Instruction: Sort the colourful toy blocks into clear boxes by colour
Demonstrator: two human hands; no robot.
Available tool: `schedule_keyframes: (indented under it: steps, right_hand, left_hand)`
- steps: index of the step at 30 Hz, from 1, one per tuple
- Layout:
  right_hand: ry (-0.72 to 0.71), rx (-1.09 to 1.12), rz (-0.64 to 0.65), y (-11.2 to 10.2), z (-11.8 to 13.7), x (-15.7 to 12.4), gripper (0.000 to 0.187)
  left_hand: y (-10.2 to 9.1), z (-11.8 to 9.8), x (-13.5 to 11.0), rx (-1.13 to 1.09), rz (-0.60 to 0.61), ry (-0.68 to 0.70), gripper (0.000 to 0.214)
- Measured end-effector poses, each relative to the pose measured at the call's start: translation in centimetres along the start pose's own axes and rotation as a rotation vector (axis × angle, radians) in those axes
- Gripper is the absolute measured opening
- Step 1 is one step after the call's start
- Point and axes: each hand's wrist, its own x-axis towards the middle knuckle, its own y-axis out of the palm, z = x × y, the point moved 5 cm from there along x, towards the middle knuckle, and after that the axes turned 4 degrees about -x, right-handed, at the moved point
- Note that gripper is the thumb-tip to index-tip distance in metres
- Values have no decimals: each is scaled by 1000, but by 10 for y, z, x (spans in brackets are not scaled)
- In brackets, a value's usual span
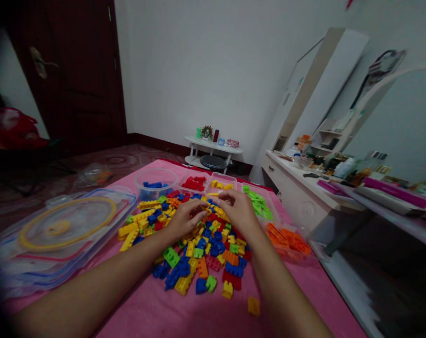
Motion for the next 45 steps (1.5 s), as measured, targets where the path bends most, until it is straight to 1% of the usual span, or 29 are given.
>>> schedule_keyframes:
  steps: [1,3,6,8,10,12,14,17,19,21,23,26,28,30,32,34,35,37,39,42,45]
  right_hand:
    - [-5,70,-15,13,5,2,19]
    - [14,193,-39,34,7,3,20]
    - [79,282,-72,50,-5,0,22]
    - [114,286,-80,52,-16,-2,22]
    - [132,271,-80,50,-26,-4,23]
    - [129,246,-74,48,-32,-5,23]
    - [114,217,-64,45,-34,-5,23]
    - [78,182,-27,45,-31,-5,21]
    - [67,162,-3,46,-27,-6,21]
    - [63,142,14,47,-23,-7,21]
    - [60,120,18,47,-19,-8,21]
    - [52,104,8,45,-14,-9,22]
    - [36,108,8,44,-10,-8,20]
    - [15,119,12,44,-7,-8,19]
    - [-1,125,14,44,-5,-8,18]
    - [-6,129,8,44,-4,-9,18]
    - [-6,130,1,43,-4,-9,18]
    - [-1,126,-11,42,-4,-10,18]
    - [-1,118,-12,42,-4,-10,18]
    - [-5,120,-4,43,-3,-11,18]
    - [-11,122,10,45,-2,-13,17]
  left_hand:
    - [-3,-2,3,-14,-15,-17,22]
    - [-11,-4,11,-49,-24,-66,32]
    - [-29,-1,24,-37,-45,-157,44]
    - [-45,4,31,70,-77,-209,41]
    - [-59,11,35,238,-57,-255,31]
    - [-68,17,35,433,21,-309,22]
    - [-72,23,32,616,144,-367,21]
    - [-68,24,25,815,324,-393,22]
    - [-63,23,21,904,389,-371,22]
    - [-61,21,20,949,380,-351,22]
    - [-64,19,22,933,318,-341,22]
    - [-73,15,30,804,208,-373,27]
    - [-76,9,36,664,184,-391,32]
    - [-69,2,37,545,249,-379,34]
    - [-54,-3,33,490,398,-348,35]
    - [-38,-5,24,537,549,-318,33]
    - [-31,-6,19,591,594,-309,30]
    - [-24,-7,13,725,620,-317,25]
    - [-22,-7,11,813,602,-354,25]
    - [-22,-8,10,829,593,-413,32]
    - [-23,-4,9,838,581,-485,30]
